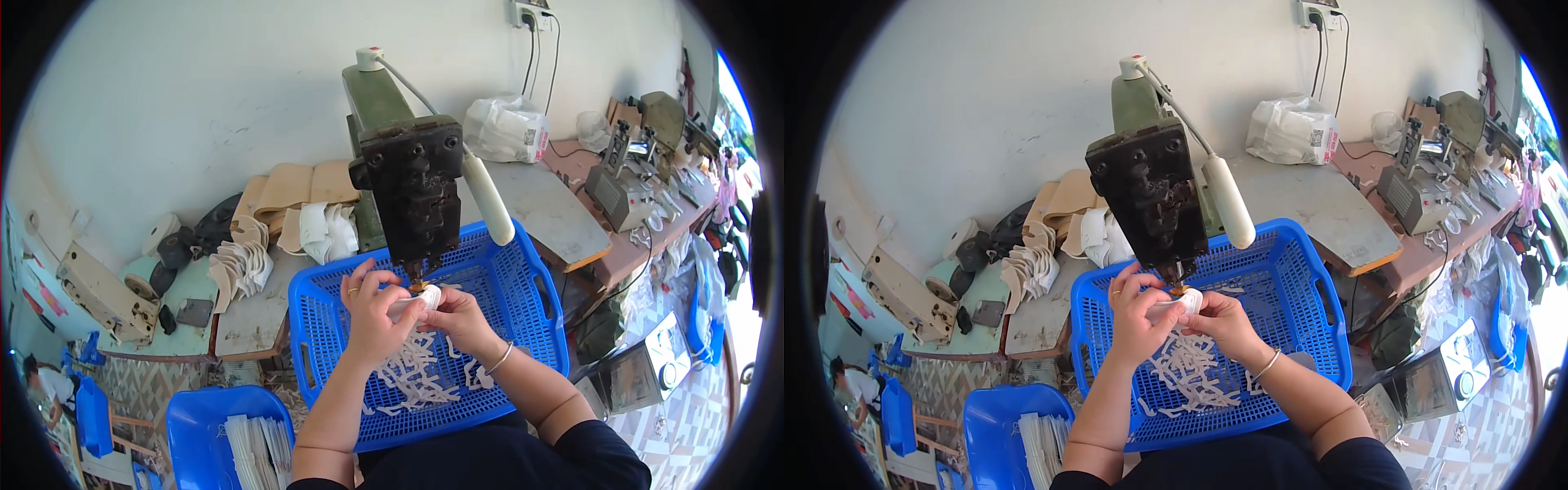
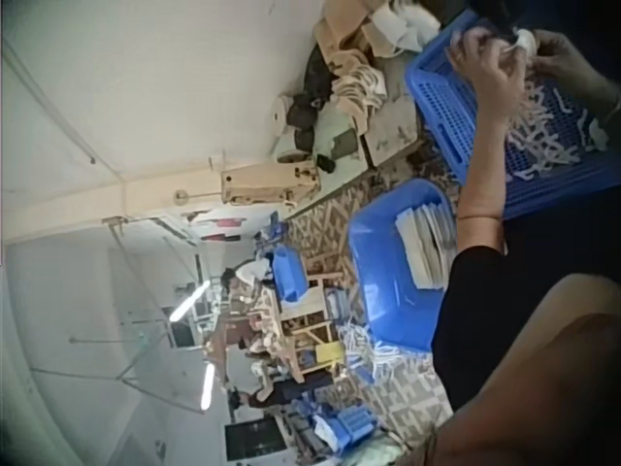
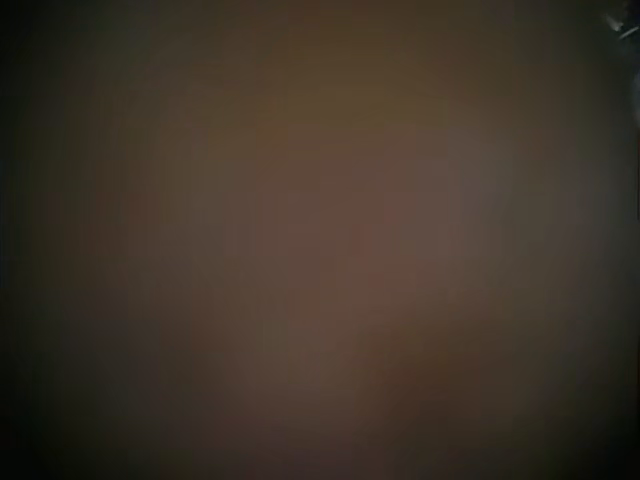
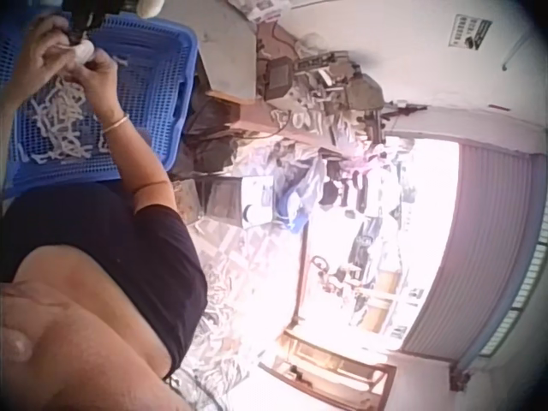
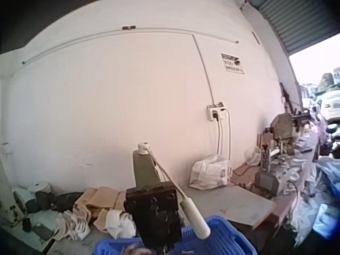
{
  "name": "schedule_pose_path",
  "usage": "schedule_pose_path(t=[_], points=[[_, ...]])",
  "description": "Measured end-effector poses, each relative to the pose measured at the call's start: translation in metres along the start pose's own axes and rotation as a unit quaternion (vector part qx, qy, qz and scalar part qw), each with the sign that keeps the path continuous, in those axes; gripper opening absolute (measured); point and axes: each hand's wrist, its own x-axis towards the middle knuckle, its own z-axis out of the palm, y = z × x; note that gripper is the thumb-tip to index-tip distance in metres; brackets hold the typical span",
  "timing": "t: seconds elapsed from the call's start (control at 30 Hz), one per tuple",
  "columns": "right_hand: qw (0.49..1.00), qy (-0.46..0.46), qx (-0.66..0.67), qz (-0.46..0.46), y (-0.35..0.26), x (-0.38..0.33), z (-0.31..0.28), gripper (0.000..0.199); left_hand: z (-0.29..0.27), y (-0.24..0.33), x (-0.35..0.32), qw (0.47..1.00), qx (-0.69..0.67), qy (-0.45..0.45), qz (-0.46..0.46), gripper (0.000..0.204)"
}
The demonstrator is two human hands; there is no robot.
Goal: The person uses a manual press machine to trim white material pieces. They repeatedly pick up pieces from a blue basket, position them under the press, and operate the lever to cut the material. The trimmed pieces are collected in the basket below the machine.
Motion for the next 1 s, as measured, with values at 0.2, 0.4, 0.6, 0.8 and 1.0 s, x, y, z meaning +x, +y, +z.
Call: schedule_pose_path(t=[0.2, 0.4, 0.6, 0.8, 1.0], points=[[0.996, 0.010, 0.084, 0.036, -0.003, 0.004, 0.011, 0.009, -0.010, -0.004, 0.018, 0.999, 0.012, -0.045, 0.008, 0.019], [0.996, 0.016, 0.086, 0.032, -0.003, 0.006, 0.016, 0.011, -0.017, -0.009, 0.025, 0.997, 0.008, -0.073, 0.008, 0.019], [0.999, 0.006, 0.051, -0.003, 0.000, 0.006, 0.012, 0.011, -0.009, -0.012, 0.014, 0.999, -0.044, -0.028, -0.014, 0.020], [1.000, 0.022, -0.015, -0.011, -0.011, 0.001, 0.000, 0.014, 0.008, -0.002, -0.005, 0.996, -0.056, 0.012, -0.075, 0.019], [0.995, 0.006, -0.098, -0.033, -0.024, 0.002, -0.003, 0.015, 0.018, 0.000, -0.017, 0.986, -0.119, 0.034, -0.114, 0.018]])
